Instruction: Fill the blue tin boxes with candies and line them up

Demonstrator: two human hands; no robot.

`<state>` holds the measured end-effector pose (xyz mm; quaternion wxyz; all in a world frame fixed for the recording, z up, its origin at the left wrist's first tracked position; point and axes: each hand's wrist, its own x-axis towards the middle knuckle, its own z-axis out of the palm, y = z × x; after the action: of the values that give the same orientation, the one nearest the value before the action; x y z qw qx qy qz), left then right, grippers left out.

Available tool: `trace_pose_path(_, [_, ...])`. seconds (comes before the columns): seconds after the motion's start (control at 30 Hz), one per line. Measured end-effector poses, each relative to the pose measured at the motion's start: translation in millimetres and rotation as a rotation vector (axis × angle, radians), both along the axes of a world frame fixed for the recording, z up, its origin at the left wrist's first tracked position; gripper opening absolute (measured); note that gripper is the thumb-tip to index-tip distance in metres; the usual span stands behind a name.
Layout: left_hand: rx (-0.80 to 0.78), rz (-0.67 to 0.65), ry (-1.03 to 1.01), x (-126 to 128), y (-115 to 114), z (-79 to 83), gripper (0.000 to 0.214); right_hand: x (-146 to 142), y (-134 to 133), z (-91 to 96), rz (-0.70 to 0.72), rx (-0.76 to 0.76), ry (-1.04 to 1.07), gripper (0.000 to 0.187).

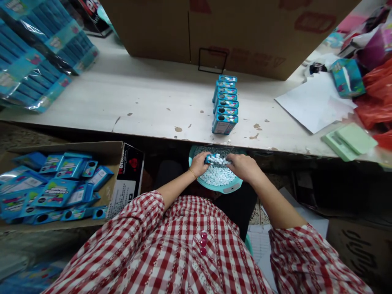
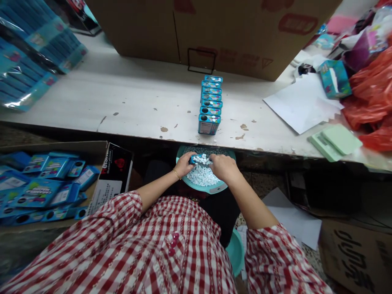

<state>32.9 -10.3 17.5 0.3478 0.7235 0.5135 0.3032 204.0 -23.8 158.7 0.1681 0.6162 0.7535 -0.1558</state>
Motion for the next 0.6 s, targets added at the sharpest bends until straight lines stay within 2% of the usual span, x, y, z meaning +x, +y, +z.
trace_pose_path(0.1, [0.001, 0.003, -0.008, -0.7, 0.8, -3.9, 0.041, -15.3, -1.4, 13.0, 0.067, 0.032, -0.08, 0.029])
trace_pose_path(0.17, [0.003, 0.012, -0.043, -1.6, 1.8, -7.0, 0.041, -13.9, -4.9, 20.1, 0.083, 0.051, -0.083, 0.028])
trace_pose_path(0.23, [-0.003, 0.037, -0.104, -4.0, 2.8, -9.0, 0.039, -0.3, -9.8, 21.2, 0.068, 0.064, -0.059, 0.028])
trace_pose_path(0.3, [-0.03, 0.083, -0.176, -9.1, 3.5, -8.8, 0.036, 21.9, -15.1, 10.2, 0.012, 0.074, -0.031, 0.029])
trace_pose_path(0.37, [-0.06, 0.131, -0.233, -17.3, 3.6, -5.8, 0.036, 43.3, -19.9, -16.0, -0.067, 0.039, -0.022, 0.03])
trace_pose_path(0.43, [-0.073, 0.174, -0.263, -27.0, 3.2, -1.3, 0.036, 53.0, -22.9, -54.1, -0.146, -0.047, -0.014, 0.03])
trace_pose_path(0.53, [-0.08, 0.239, -0.272, -39.6, 1.8, 4.0, 0.036, 36.0, -21.9, -115.4, -0.2, -0.097, 0.06, 0.032])
trace_pose_path(0.6, [-0.087, 0.263, -0.272, -44.9, 0.6, 4.8, 0.037, 12.7, -17.4, -146.9, -0.152, -0.04, 0.169, 0.034])
